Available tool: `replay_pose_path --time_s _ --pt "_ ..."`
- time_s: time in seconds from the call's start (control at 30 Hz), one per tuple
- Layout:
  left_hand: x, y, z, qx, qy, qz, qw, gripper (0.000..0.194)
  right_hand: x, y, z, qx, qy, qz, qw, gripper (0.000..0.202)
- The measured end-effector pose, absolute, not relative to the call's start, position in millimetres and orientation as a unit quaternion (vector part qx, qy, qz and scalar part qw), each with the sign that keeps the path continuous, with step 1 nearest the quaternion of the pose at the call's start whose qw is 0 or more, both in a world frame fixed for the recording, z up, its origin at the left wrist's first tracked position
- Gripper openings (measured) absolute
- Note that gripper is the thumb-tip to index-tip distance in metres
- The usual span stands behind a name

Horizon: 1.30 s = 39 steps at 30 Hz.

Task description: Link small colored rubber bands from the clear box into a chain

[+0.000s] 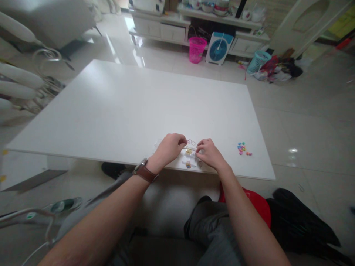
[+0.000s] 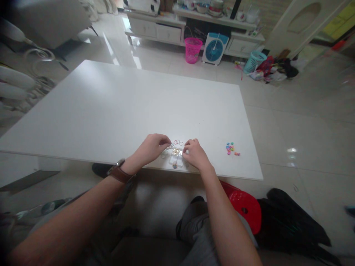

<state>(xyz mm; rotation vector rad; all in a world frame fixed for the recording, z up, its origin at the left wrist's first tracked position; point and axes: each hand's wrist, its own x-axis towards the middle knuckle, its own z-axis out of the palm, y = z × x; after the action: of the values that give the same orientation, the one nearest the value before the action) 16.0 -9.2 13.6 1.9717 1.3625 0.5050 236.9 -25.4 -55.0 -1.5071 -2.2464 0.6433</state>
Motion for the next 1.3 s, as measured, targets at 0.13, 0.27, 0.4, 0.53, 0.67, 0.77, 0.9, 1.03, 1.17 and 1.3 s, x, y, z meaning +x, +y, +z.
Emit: replay_pose_path --time_s 0.13,0.27,0.4,0.53,0.67,0.77,0.9,1.03,1.17,1.3 --pt "15.5 -9.2 11.5 0.756 0.522 0.202 0.340 0.018 236.5 -24.4 -55.9 -0.527 -0.798 0.224 0.188 0.011" --pt "15.8 -9.8 11.1 0.754 0.517 0.211 0.347 0.017 232.8 -23.8 -47.4 -0.540 -0.773 0.224 0.246 0.009" --pt "16.9 -10.8 10.9 0.750 0.515 0.216 0.354 0.012 225.1 -25.1 -35.7 -0.540 -0.709 0.303 0.338 0.006" --pt "18.2 -11.8 10.2 0.748 0.510 0.223 0.362 0.010 218.5 -27.0 -30.2 -0.497 -0.671 0.403 0.376 0.010" --pt "19.7 -12.6 8.5 0.753 0.497 0.224 0.369 0.009 216.9 -27.2 -32.4 -0.477 -0.669 0.422 0.383 0.012" --pt "21.1 -13.4 7.6 0.756 0.486 0.225 0.376 0.009 216.6 -26.9 -33.4 -0.474 -0.669 0.423 0.386 0.012" --pt "22.0 -14.0 7.2 0.759 0.483 0.224 0.375 0.010 217.5 -26.6 -31.3 -0.474 -0.677 0.419 0.377 0.008" --pt "21.2 -13.1 6.6 0.755 0.499 0.223 0.363 0.009 226.6 -25.4 -35.1 -0.524 -0.726 0.317 0.311 0.009" --pt "20.1 -12.6 6.5 0.754 0.503 0.227 0.355 0.010 235.8 -25.9 -45.5 -0.532 -0.797 0.212 0.193 0.016" --pt "20.1 -13.6 7.8 0.758 0.504 0.221 0.349 0.010 233.9 -27.7 -51.1 -0.527 -0.821 0.181 0.123 0.022"
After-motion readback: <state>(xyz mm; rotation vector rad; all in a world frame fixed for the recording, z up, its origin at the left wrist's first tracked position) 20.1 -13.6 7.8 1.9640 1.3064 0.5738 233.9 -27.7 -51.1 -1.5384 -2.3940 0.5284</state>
